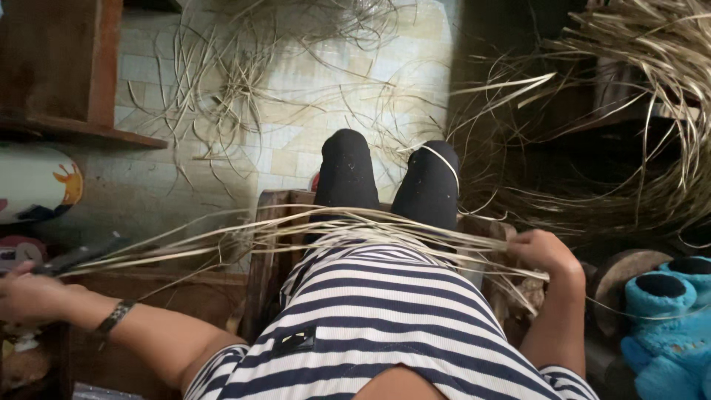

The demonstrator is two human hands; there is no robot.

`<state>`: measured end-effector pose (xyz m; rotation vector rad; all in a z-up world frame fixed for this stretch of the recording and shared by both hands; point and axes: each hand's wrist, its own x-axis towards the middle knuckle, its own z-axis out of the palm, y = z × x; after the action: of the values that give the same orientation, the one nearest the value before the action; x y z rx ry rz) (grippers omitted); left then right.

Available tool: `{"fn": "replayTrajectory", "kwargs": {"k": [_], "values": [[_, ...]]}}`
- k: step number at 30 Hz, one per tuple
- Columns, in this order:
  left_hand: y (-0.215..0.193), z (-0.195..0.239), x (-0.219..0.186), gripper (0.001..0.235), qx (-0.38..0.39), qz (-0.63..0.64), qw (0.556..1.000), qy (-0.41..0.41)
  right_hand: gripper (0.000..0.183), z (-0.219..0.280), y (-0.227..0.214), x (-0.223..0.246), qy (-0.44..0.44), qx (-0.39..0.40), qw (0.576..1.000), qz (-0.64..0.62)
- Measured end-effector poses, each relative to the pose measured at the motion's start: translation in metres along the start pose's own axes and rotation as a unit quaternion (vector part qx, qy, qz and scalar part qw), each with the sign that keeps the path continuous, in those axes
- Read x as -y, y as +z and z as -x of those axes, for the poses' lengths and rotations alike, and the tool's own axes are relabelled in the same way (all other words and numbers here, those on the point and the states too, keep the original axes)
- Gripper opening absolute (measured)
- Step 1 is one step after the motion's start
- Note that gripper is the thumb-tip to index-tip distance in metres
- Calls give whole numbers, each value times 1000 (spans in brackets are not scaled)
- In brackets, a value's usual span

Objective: The person sits and repeatedly splits long dried plant fibers into thinner strands using a knife. They hold each fiber with one hand and draw the knife along its length with the other, discarding the split pieces onto the floor.

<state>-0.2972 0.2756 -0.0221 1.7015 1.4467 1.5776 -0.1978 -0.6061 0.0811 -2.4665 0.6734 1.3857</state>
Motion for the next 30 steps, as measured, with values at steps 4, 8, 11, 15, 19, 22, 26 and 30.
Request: {"fn": "replayTrajectory", "kwargs": {"k": [4,8,11,15,19,22,26,30], "values": [[-1,36,-25,54,-45,-325,921,209,34,-31,20,-53,3,4,999,48],[19,77,-61,57,168,-161,962,141,32,-9,20,-72,72,16,995,68],[33,113,-117,76,261,-149,952,53,45,-25,22,-105,93,1,989,118],[55,162,-178,67,453,-15,885,-106,81,-28,-7,-116,123,-140,982,-7],[34,233,-262,57,526,161,797,-250,64,-84,-49,-121,11,-254,965,-62],[31,277,-275,60,572,179,732,-325,53,-169,-77,-140,-110,-395,911,-33],[17,316,-270,56,684,193,677,-192,51,-203,-118,-124,58,-404,895,-179],[15,339,-253,63,696,186,672,-171,56,-224,-148,-118,186,-325,899,-226]]}}
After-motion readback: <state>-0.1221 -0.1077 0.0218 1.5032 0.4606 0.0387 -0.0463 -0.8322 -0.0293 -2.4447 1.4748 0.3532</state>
